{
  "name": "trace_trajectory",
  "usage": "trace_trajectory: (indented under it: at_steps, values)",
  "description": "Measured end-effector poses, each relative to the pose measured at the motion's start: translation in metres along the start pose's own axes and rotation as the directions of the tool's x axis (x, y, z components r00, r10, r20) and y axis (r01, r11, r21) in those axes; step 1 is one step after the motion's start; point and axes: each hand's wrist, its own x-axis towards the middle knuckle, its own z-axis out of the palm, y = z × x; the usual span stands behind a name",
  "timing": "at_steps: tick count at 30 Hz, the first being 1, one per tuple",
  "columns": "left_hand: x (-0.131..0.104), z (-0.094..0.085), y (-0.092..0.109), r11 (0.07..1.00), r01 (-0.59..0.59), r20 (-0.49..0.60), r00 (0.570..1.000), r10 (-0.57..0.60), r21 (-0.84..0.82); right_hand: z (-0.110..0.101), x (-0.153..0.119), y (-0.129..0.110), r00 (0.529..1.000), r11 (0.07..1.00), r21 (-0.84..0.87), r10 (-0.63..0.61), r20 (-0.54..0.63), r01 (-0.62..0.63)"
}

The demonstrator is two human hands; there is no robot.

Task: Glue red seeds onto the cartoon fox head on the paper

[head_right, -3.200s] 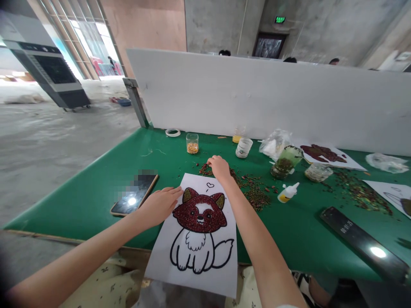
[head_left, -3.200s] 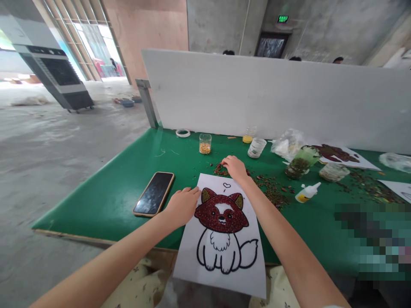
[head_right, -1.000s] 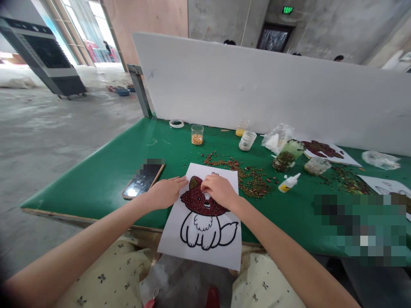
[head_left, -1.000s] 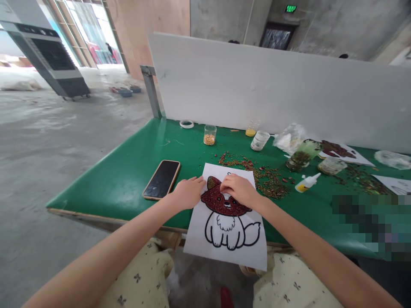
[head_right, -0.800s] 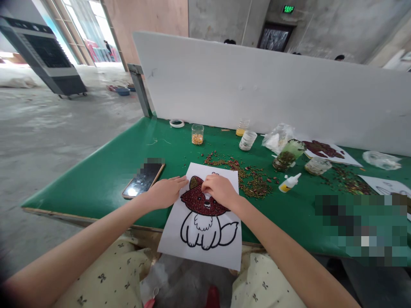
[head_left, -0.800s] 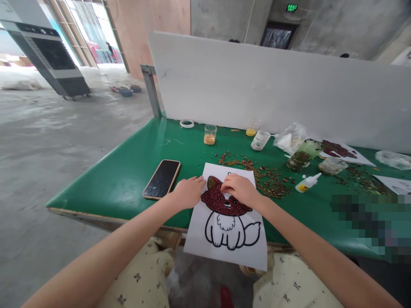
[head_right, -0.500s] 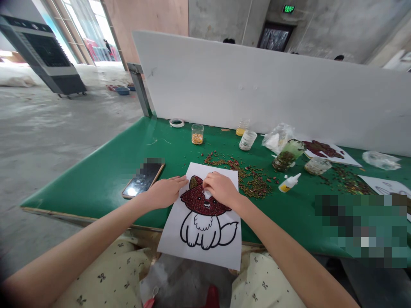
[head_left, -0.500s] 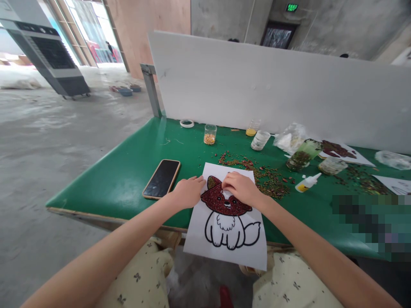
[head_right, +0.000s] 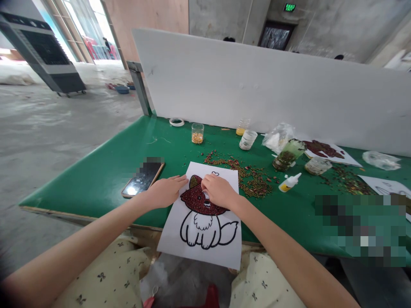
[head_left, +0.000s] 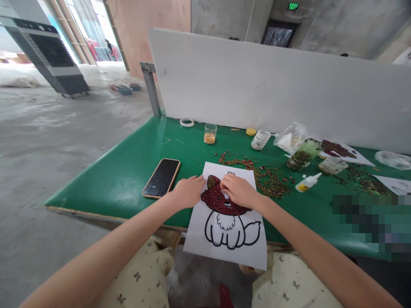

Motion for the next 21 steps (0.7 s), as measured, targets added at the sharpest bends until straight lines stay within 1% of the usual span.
trace_trajectory:
  at_steps: [4,11,21]
  values:
    - [0.0005,-0.0009,0.0002,1.000,-0.003,0.020,1.000,0.003,0.014,0.0004,-0.0001,-0.0008,1.000,1.000,-0.021,-0.006,0.003,0.006]
    - [0.0006,-0.0002,0.0001,1.000,-0.015,0.001,1.000,0.015,0.004,0.0032,-0.0004,0.0010,1.000,0.999,-0.034,-0.023,-0.011,0.023]
    - [0.0012,0.0013,-0.0004,1.000,-0.003,0.011,1.000,0.003,0.024,0.0057,-0.0001,0.0054,0.998,0.998,-0.038,-0.053,-0.014,0.052]
